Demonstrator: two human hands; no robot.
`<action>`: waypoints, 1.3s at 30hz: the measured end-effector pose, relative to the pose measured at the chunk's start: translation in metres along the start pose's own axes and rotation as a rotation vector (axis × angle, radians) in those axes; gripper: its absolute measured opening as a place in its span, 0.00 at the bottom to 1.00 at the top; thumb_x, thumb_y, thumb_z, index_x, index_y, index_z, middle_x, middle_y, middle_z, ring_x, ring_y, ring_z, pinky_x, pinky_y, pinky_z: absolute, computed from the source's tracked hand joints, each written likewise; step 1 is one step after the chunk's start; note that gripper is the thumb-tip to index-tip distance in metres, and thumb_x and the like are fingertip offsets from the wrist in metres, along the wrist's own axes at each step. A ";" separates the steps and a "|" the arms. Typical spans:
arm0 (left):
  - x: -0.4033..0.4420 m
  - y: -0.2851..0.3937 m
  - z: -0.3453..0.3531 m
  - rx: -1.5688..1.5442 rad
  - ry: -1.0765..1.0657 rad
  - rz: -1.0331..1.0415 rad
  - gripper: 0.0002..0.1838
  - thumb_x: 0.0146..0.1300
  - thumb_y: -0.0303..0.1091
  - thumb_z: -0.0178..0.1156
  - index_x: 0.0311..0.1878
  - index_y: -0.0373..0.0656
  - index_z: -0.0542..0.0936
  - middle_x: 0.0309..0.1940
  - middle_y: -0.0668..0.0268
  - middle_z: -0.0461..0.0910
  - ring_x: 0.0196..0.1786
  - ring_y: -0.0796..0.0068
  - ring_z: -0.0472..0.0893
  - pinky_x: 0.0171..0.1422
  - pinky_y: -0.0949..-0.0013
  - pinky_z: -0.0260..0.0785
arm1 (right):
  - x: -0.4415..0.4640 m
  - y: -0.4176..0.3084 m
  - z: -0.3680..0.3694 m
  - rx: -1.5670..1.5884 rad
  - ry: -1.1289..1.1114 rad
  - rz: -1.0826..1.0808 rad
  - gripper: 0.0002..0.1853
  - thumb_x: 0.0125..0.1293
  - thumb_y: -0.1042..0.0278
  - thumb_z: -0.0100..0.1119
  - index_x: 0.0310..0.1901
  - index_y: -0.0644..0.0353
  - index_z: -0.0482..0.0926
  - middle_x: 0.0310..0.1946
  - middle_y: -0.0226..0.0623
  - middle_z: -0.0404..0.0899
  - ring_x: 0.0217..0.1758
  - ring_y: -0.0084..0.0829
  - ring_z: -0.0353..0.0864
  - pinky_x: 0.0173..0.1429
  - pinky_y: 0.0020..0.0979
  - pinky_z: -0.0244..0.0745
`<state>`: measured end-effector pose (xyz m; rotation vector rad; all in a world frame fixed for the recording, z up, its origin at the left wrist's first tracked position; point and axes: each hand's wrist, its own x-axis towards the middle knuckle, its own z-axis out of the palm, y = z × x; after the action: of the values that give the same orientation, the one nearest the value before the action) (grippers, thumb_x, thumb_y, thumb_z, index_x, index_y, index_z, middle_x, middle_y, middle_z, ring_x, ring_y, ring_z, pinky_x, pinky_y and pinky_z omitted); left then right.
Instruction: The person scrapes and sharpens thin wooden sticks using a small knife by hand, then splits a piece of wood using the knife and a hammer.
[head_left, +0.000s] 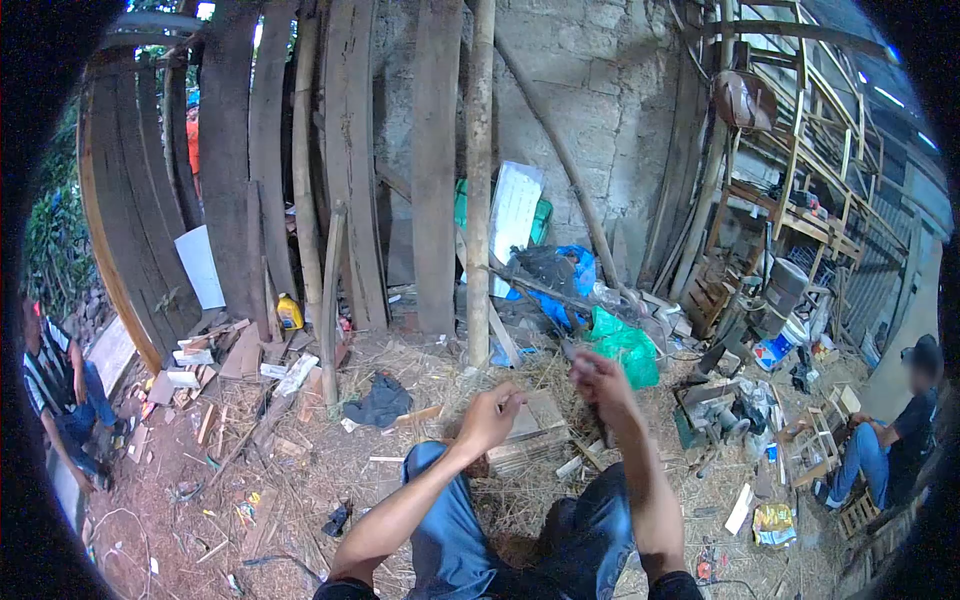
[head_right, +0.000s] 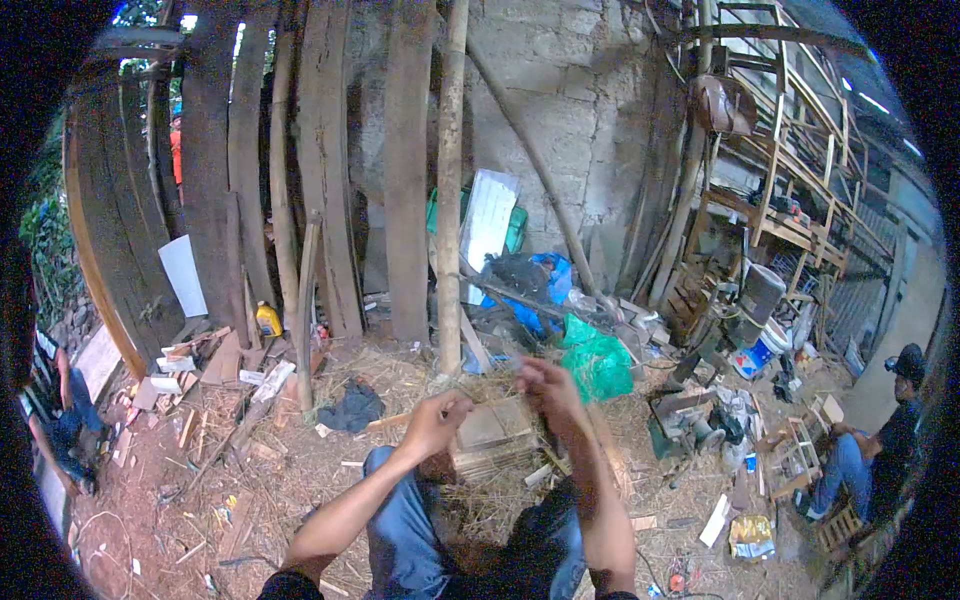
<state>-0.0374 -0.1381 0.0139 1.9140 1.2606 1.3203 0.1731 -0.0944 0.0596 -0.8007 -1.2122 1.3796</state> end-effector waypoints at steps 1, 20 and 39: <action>0.001 0.001 0.005 -0.006 -0.007 0.001 0.08 0.64 0.32 0.54 0.41 0.40 0.78 0.29 0.53 0.81 0.31 0.60 0.80 0.36 0.62 0.68 | -0.006 -0.002 0.009 -0.016 -0.044 0.088 0.07 0.66 0.67 0.54 0.32 0.60 0.77 0.20 0.23 0.70 0.17 0.13 0.59 0.20 0.18 0.50; 0.008 -0.027 0.017 -0.432 -0.149 -0.152 0.07 0.66 0.31 0.53 0.39 0.39 0.78 0.25 0.74 0.73 0.29 0.86 0.68 0.32 0.78 0.61 | 0.003 0.010 -0.020 -0.139 0.017 0.040 0.17 0.66 0.65 0.55 0.55 0.60 0.75 0.25 0.25 0.74 0.17 0.14 0.60 0.22 0.19 0.53; 0.029 -0.028 0.035 -0.424 -0.191 -0.272 0.10 0.68 0.34 0.53 0.37 0.37 0.78 0.22 0.74 0.72 0.25 0.85 0.68 0.29 0.77 0.61 | 0.016 0.027 -0.024 -0.079 -0.059 0.069 0.14 0.64 0.61 0.60 0.44 0.63 0.77 0.21 0.24 0.72 0.17 0.14 0.61 0.20 0.18 0.51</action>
<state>-0.0139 -0.0960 -0.0094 1.4764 1.0068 1.1259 0.1850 -0.0703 0.0298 -0.8692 -1.3024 1.4272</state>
